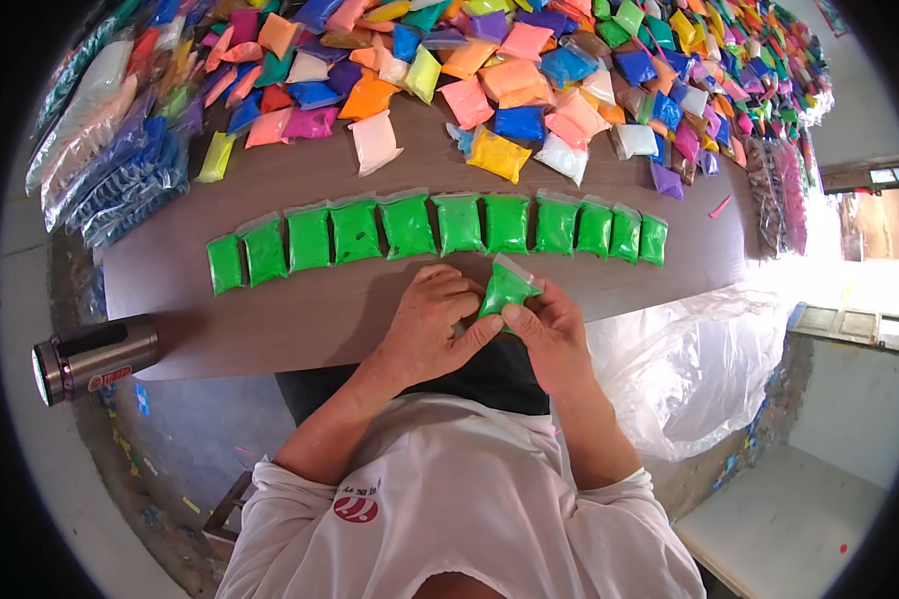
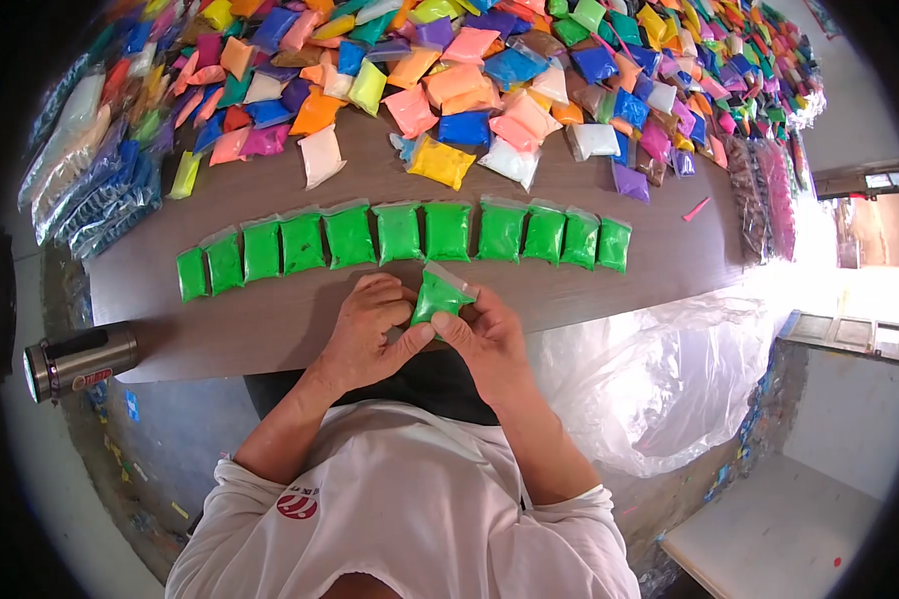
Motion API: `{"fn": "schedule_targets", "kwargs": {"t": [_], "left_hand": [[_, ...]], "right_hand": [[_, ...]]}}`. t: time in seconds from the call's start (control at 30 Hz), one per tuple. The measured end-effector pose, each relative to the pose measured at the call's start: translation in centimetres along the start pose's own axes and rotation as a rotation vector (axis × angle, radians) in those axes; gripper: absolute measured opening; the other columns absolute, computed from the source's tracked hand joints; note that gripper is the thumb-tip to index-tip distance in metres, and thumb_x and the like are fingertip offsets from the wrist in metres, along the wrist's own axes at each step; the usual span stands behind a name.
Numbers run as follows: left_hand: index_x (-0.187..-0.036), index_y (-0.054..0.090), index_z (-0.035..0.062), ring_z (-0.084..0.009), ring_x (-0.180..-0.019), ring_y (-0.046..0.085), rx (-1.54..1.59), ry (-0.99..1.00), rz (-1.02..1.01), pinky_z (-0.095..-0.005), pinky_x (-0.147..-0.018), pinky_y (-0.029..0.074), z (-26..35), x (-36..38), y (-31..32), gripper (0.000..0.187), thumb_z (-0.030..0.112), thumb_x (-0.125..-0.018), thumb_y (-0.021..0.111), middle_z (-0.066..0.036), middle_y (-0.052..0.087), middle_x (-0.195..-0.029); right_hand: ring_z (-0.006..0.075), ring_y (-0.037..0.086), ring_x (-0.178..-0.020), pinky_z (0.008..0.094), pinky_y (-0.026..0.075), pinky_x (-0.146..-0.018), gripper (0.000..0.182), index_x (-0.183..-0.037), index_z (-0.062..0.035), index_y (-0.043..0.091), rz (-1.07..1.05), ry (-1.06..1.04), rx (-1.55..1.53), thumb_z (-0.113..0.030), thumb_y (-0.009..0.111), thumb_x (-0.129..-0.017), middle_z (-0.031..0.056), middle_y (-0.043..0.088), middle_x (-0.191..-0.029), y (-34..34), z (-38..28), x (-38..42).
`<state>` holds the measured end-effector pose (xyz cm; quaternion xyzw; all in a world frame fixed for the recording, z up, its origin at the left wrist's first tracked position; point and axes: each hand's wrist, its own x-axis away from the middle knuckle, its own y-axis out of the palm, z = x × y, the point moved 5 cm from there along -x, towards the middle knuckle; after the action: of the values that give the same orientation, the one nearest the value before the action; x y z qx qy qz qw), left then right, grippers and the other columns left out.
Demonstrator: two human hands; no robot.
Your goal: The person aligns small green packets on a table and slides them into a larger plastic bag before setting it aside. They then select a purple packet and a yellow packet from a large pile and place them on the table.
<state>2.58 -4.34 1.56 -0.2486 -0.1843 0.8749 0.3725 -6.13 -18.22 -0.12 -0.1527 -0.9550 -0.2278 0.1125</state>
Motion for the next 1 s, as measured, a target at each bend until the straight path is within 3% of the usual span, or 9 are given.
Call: {"fn": "schedule_targets", "kwargs": {"t": [0.2, 0.3, 0.4, 0.53, 0.6, 0.77, 0.87, 0.97, 1.0], "left_hand": [[-0.083, 0.069, 0.0025, -0.0311, -0.09, 0.064, -0.036, 0.008, -0.011, -0.0456, -0.098, 0.044, 0.0, 0.0, 0.2, 0.035, 0.037, -0.089, 0.072, -0.011, 0.068, -0.089], [-0.082, 0.069, 0.0032, -0.0302, -0.089, 0.065, -0.059, 0.006, -0.003, -0.0449, -0.098, 0.044, 0.1, 0.0, 0.2, 0.03, 0.032, -0.088, 0.073, -0.01, 0.069, -0.089], [-0.079, 0.067, 0.0039, -0.0284, -0.087, 0.064, -0.057, 0.02, 0.001, -0.0439, -0.098, 0.045, 0.5, -0.3, 0.2, 0.025, 0.027, -0.086, 0.075, -0.007, 0.069, -0.086], [-0.073, 0.063, 0.0048, -0.0261, -0.082, 0.063, -0.01, 0.002, 0.023, -0.0426, -0.096, 0.045, 0.5, -0.3, 0.2, 0.023, 0.021, -0.084, 0.076, -0.004, 0.068, -0.082], [-0.072, 0.062, 0.0053, -0.0256, -0.08, 0.062, -0.008, -0.006, 0.04, -0.042, -0.094, 0.045, 0.6, -0.4, 0.3, 0.022, 0.019, -0.083, 0.076, -0.004, 0.068, -0.081], [-0.07, 0.061, 0.006, -0.0262, -0.078, 0.061, -0.054, -0.006, 0.044, -0.0409, -0.092, 0.045, 0.8, -0.5, 0.4, 0.02, 0.015, -0.081, 0.076, -0.004, 0.068, -0.082], [-0.07, 0.06, 0.006, -0.0265, -0.078, 0.061, -0.085, -0.004, 0.061, -0.0414, -0.09, 0.045, 1.1, -0.6, 0.4, 0.019, 0.013, -0.08, 0.076, -0.004, 0.068, -0.082], [-0.072, 0.062, 0.006, -0.0266, -0.077, 0.061, -0.084, 0.001, 0.055, -0.0412, -0.089, 0.046, 1.0, -0.7, 0.4, 0.017, 0.012, -0.08, 0.076, -0.005, 0.067, -0.081], [-0.073, 0.062, 0.006, -0.0265, -0.076, 0.061, -0.084, 0.007, 0.067, -0.0409, -0.088, 0.046, 1.0, -0.7, 0.3, 0.017, 0.012, -0.08, 0.076, -0.005, 0.067, -0.08]], "right_hand": [[0.0125, 0.065, -0.1, 0.0297, 0.055, -0.092, 0.029, -0.124, 0.0027, 0.062, -0.058, -0.065, 0.039, -0.01, 0.068, -0.098, 0.0061, 0.068, -0.11, -0.4, -0.2, 0.1], [0.0087, 0.062, -0.092, 0.0265, 0.054, -0.082, 0.021, -0.117, 0.0013, 0.067, -0.038, -0.025, 0.037, -0.009, 0.067, -0.098, 0.002, 0.068, -0.102, 0.0, -0.8, 0.5], [0.0045, 0.055, -0.083, 0.0229, 0.047, -0.069, 0.015, -0.108, -0.0006, 0.07, 0.021, -0.11, 0.358, -0.011, 0.069, -0.097, -0.0024, 0.066, -0.092, -0.8, -1.0, 0.8], [0.002, 0.048, -0.077, 0.0206, 0.039, -0.066, 0.012, -0.101, -0.0027, 0.072, 0.361, -0.186, 0.555, -0.014, 0.07, -0.096, -0.0062, 0.062, -0.086, -5.5, -5.1, 2.2], [0.0027, 0.048, -0.075, 0.0212, 0.04, -0.066, 0.016, -0.106, -0.0042, 0.069, 0.512, -0.37, 0.567, -0.016, 0.069, -0.096, -0.0055, 0.061, -0.084, -8.8, -9.4, 2.4], [0.0074, 0.05, -0.072, 0.0248, 0.043, -0.065, 0.031, -0.115, 0.003, 0.062, 0.746, -0.383, 0.912, -0.016, 0.071, -0.093, 0.0008, 0.062, -0.08, -19.0, -14.2, 1.0], [0.0113, 0.054, -0.071, 0.029, 0.046, -0.067, 0.038, -0.122, 0.0028, 0.061, 0.69, -0.271, 0.983, -0.017, 0.071, -0.091, 0.0035, 0.062, -0.076, -22.5, -14.0, -1.5], [0.0206, 0.064, -0.081, 0.0362, 0.051, -0.077, 0.045, -0.13, 0.0001, 0.059, 0.637, -0.078, 1.274, -0.02, 0.07, -0.091, 0.0126, 0.067, -0.092, -24.3, -13.6, -3.4], [0.0258, 0.063, -0.091, 0.0388, 0.05, -0.083, 0.048, -0.133, -0.0015, 0.058, 0.685, -0.183, 1.304, -0.023, 0.07, -0.092, 0.0163, 0.066, -0.102, -23.9, -13.8, -3.3]]}}
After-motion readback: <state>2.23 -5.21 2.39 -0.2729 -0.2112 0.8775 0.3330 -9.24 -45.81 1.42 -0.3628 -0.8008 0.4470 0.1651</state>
